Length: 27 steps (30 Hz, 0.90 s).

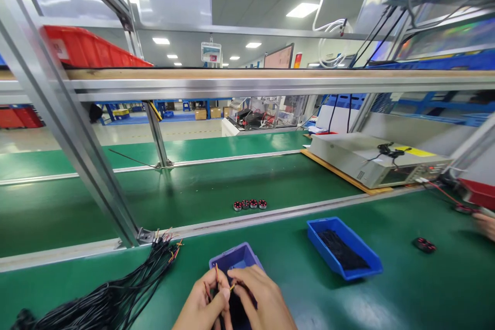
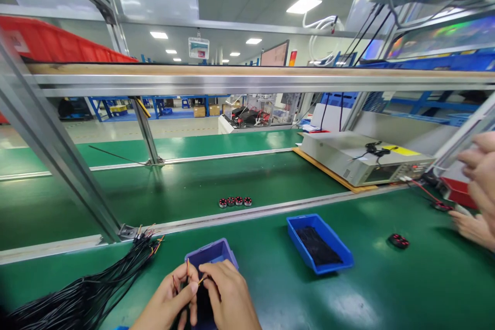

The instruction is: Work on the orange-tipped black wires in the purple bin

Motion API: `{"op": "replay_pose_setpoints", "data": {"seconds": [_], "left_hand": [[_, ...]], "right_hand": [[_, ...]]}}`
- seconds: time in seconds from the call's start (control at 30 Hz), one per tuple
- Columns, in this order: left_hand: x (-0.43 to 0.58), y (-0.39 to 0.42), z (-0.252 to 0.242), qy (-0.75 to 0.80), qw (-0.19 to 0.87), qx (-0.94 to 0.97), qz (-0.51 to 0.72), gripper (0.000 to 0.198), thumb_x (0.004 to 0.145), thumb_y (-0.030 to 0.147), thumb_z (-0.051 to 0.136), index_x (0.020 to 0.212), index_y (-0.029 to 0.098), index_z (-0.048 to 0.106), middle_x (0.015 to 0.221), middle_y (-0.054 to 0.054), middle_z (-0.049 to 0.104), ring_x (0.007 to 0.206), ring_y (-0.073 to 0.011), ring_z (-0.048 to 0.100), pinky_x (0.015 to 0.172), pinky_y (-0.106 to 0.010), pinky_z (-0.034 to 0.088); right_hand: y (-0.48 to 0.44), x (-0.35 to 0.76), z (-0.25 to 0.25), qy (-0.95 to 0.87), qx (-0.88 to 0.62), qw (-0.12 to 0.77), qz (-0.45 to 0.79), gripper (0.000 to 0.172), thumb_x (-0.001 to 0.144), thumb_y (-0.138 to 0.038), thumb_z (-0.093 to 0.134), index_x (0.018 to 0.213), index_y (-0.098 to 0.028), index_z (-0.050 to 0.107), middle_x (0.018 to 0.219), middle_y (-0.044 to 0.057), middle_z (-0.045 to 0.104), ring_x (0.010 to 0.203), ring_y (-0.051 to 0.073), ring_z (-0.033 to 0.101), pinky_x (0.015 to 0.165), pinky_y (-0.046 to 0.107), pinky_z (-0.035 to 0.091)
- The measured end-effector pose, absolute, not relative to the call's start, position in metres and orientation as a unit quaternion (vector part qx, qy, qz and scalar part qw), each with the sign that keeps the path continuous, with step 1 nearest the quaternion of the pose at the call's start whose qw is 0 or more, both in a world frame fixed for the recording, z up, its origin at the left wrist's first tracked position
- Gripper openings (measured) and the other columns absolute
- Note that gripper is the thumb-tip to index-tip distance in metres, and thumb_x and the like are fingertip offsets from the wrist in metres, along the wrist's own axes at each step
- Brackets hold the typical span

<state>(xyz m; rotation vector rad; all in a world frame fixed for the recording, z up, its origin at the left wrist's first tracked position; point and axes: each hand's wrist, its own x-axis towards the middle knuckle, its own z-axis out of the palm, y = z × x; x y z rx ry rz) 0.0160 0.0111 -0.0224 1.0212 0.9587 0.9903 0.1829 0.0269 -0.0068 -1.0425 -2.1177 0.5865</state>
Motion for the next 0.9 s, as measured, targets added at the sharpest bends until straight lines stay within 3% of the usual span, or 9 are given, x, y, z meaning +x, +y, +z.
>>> {"op": "replay_pose_setpoints", "data": {"seconds": [0.13,0.27,0.37,0.47,0.6,0.73,0.9], "left_hand": [[0.013,0.012,-0.024,0.444,0.655,0.454,0.409,0.058,0.070,0.073,0.068,0.077,0.020,0.046,0.044,0.007,0.055,0.030,-0.0045,0.043,0.033,-0.013,0.025],[0.009,0.014,-0.026,0.440,0.662,0.449,0.409,0.055,0.072,0.072,0.067,0.078,0.020,0.048,0.044,0.002,0.063,0.028,-0.0054,0.041,0.035,-0.015,0.021],[0.008,0.014,-0.027,0.432,0.674,0.436,0.411,0.054,0.072,0.070,0.069,0.077,0.020,0.049,0.044,0.001,0.064,0.028,-0.0052,0.040,0.035,-0.016,0.019],[0.008,0.013,-0.028,0.429,0.681,0.426,0.412,0.054,0.071,0.070,0.070,0.077,0.020,0.050,0.042,0.002,0.064,0.028,-0.0048,0.039,0.035,-0.016,0.017],[0.009,0.013,-0.028,0.428,0.679,0.425,0.418,0.053,0.073,0.069,0.069,0.078,0.020,0.050,0.042,0.003,0.063,0.028,-0.0056,0.040,0.035,-0.017,0.018],[0.007,0.012,-0.029,0.424,0.683,0.426,0.414,0.051,0.074,0.067,0.069,0.078,0.020,0.051,0.043,0.003,0.064,0.029,-0.0061,0.041,0.035,-0.017,0.019],[0.008,0.011,-0.030,0.426,0.676,0.423,0.427,0.051,0.074,0.067,0.070,0.077,0.019,0.051,0.042,0.003,0.062,0.028,-0.0061,0.040,0.034,-0.017,0.018]], "right_hand": [[0.027,0.183,-0.006,-0.793,-0.376,0.417,0.238,0.028,0.095,-0.011,0.044,0.089,-0.022,0.069,0.086,0.004,0.075,0.083,0.018,0.070,0.077,0.027,0.055],[0.026,0.184,-0.009,-0.742,-0.404,0.453,0.283,0.022,0.095,-0.020,0.052,0.091,-0.023,0.073,0.084,0.004,0.076,0.078,0.019,0.071,0.074,0.026,0.057],[0.025,0.184,-0.014,-0.679,-0.430,0.474,0.359,0.019,0.092,-0.035,0.062,0.089,-0.022,0.076,0.078,0.003,0.075,0.064,0.018,0.069,0.058,0.022,0.057],[0.026,0.182,-0.017,-0.639,-0.450,0.478,0.401,0.031,0.088,-0.049,0.066,0.080,-0.020,0.077,0.070,0.003,0.072,0.056,0.016,0.065,0.046,0.020,0.053],[0.026,0.180,-0.016,-0.615,-0.449,0.487,0.428,0.043,0.088,-0.059,0.061,0.085,-0.020,0.078,0.071,0.006,0.074,0.058,0.018,0.067,0.052,0.023,0.057],[0.026,0.180,-0.018,-0.635,-0.446,0.482,0.407,0.043,0.090,-0.059,0.059,0.096,-0.021,0.077,0.077,0.006,0.078,0.069,0.021,0.072,0.065,0.027,0.060],[0.028,0.184,-0.022,-0.724,-0.471,0.421,0.278,0.040,0.099,-0.048,0.048,0.082,-0.023,0.074,0.065,0.002,0.072,0.063,0.019,0.069,0.064,0.026,0.055]]}}
